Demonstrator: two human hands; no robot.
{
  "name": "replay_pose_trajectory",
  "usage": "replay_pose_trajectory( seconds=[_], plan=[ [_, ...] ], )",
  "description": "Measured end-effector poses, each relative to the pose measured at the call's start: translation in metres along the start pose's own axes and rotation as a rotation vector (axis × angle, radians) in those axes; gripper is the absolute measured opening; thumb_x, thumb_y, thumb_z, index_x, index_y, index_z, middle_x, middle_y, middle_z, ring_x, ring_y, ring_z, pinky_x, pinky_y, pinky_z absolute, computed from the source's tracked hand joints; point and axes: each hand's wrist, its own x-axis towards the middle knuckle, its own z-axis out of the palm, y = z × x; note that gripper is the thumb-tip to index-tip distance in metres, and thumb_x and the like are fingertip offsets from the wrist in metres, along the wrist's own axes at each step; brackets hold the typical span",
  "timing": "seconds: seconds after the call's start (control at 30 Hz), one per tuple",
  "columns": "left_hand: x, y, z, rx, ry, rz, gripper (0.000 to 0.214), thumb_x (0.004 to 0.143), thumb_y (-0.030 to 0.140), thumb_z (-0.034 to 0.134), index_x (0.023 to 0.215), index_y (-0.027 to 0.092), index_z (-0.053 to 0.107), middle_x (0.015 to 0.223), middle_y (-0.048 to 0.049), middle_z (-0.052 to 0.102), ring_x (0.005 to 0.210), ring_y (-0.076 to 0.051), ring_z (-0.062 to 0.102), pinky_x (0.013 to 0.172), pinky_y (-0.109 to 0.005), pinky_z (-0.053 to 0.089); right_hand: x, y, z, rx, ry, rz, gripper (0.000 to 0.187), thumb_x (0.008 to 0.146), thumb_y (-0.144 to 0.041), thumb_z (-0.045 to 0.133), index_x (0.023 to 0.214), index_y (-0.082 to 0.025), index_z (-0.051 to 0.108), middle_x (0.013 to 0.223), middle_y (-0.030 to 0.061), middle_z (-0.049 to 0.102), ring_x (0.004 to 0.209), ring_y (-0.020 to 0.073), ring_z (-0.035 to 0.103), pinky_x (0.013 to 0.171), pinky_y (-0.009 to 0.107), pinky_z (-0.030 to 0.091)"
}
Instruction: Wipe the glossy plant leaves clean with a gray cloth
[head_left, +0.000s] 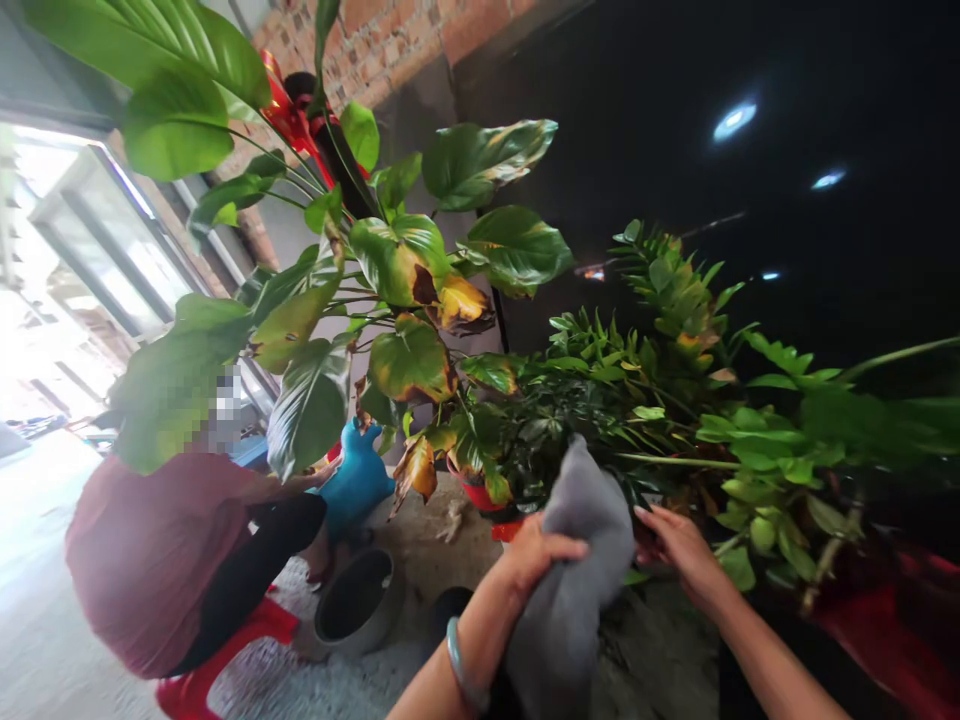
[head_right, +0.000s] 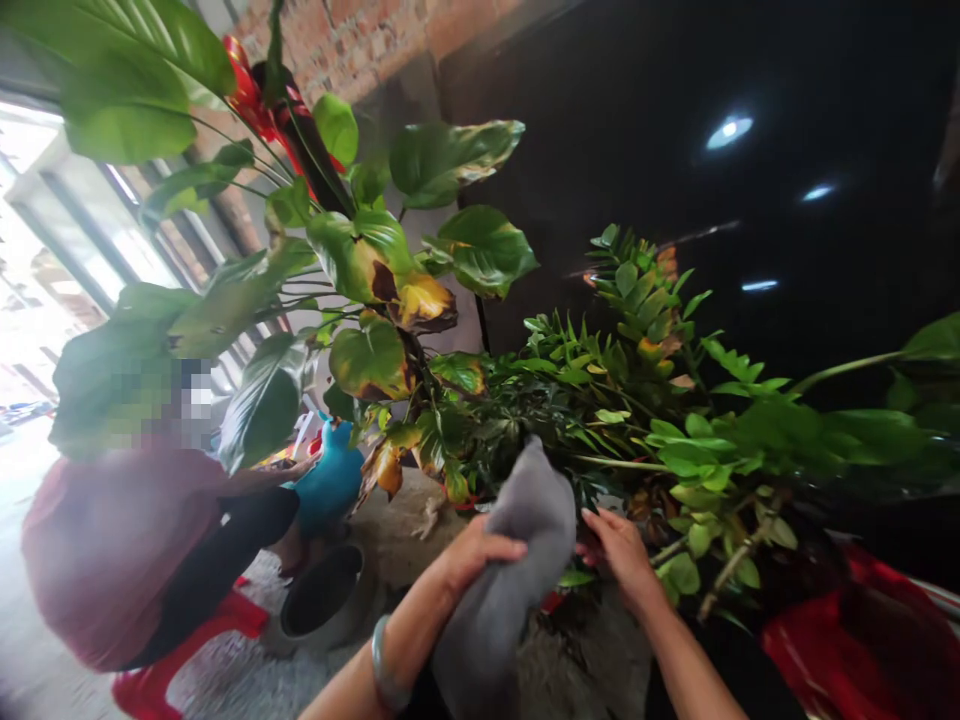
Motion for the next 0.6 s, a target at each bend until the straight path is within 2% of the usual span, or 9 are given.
replay_pose_trajectory(
  seconds=[0.07,0.13,0.2,0.27,0.33,0.4,0.43,0.53,0.6],
  plan=[
    [-0.013,-0.003,0.002,0.016,-0.125,-0.108,0.030,0.048,0.015,0.073,0.078,0.013,0.073,0.067,-0.0021,0.068,0.062,-0.019,0.061,0.066,-0.032,0.048,0.001,0.001,-0.003,-0.005,0.015,0.007,0.028,0.043,-0.036,0.079,0.040,-0.021,0.055,0.034,-0.0051,0.051,0.033,0.0121,0.047,0.035,0.025,0.039],
    [-0.023,0.012,0.001,-0.021,-0.151,-0.057,0.034,0.047,0.015,0.075,0.081,0.015,0.073,0.070,-0.0022,0.070,0.068,-0.021,0.064,0.069,-0.032,0.049,0.001,0.001,-0.004,-0.005,0.032,0.011,0.025,0.044,-0.033,0.077,0.042,-0.021,0.056,0.036,-0.0050,0.052,0.035,0.0120,0.048,0.037,0.025,0.040],
    [-0.026,0.040,0.001,-0.091,-0.075,0.058,0.039,0.046,0.017,0.077,0.084,0.018,0.072,0.074,-0.0017,0.071,0.074,-0.024,0.065,0.072,-0.033,0.050,0.001,0.002,-0.004,-0.005,0.047,0.017,0.019,0.046,-0.032,0.075,0.048,-0.021,0.060,0.043,-0.0016,0.061,0.039,0.0145,0.055,0.039,0.026,0.043],
    [-0.021,0.067,0.002,-0.175,0.066,0.147,0.035,0.052,0.020,0.076,0.087,0.021,0.071,0.073,-0.0006,0.070,0.082,-0.025,0.065,0.076,-0.033,0.051,0.001,0.001,-0.003,-0.005,0.055,0.021,0.017,0.047,-0.032,0.074,0.053,-0.021,0.063,0.053,0.0025,0.069,0.043,0.0165,0.059,0.040,0.027,0.045],
    [-0.012,0.078,0.004,-0.227,0.189,0.186,0.028,0.059,0.022,0.072,0.086,0.023,0.070,0.069,0.0002,0.069,0.082,-0.024,0.065,0.077,-0.033,0.051,0.000,0.001,-0.001,-0.004,0.053,0.016,0.018,0.047,-0.033,0.075,0.056,-0.021,0.064,0.059,0.0048,0.072,0.044,0.0166,0.061,0.041,0.027,0.046],
    [-0.005,0.066,0.004,-0.195,0.227,0.182,0.025,0.060,0.021,0.071,0.085,0.022,0.070,0.069,0.0006,0.068,0.073,-0.021,0.064,0.073,-0.031,0.051,0.000,0.000,0.001,-0.002,0.052,0.010,0.020,0.045,-0.033,0.075,0.056,-0.020,0.064,0.058,0.0049,0.072,0.044,0.0165,0.061,0.042,0.027,0.046],
    [-0.003,0.053,0.003,-0.142,0.202,0.148,0.026,0.058,0.020,0.071,0.083,0.021,0.071,0.069,0.0004,0.068,0.067,-0.019,0.062,0.068,-0.030,0.050,0.000,0.000,0.001,-0.001,0.053,0.009,0.021,0.045,-0.034,0.076,0.055,-0.020,0.064,0.056,0.0044,0.071,0.044,0.0167,0.060,0.041,0.027,0.046],
    [-0.011,0.008,-0.006,0.028,0.047,-0.032,0.024,0.050,0.015,0.070,0.074,0.016,0.072,0.064,-0.0008,0.067,0.054,-0.015,0.058,0.058,-0.028,0.047,0.000,0.001,0.000,-0.003,0.066,0.006,0.022,0.044,-0.035,0.077,0.052,-0.020,0.062,0.049,0.0024,0.068,0.042,0.0174,0.059,0.039,0.026,0.043],
    [-0.024,-0.008,-0.013,0.064,-0.056,-0.128,0.024,0.048,0.013,0.069,0.072,0.014,0.073,0.065,-0.0018,0.068,0.055,-0.016,0.059,0.059,-0.028,0.048,0.000,0.002,-0.001,-0.003,0.066,0.001,0.022,0.045,-0.035,0.077,0.051,-0.020,0.062,0.047,0.0013,0.066,0.041,0.0173,0.058,0.038,0.026,0.041]
  ],
)
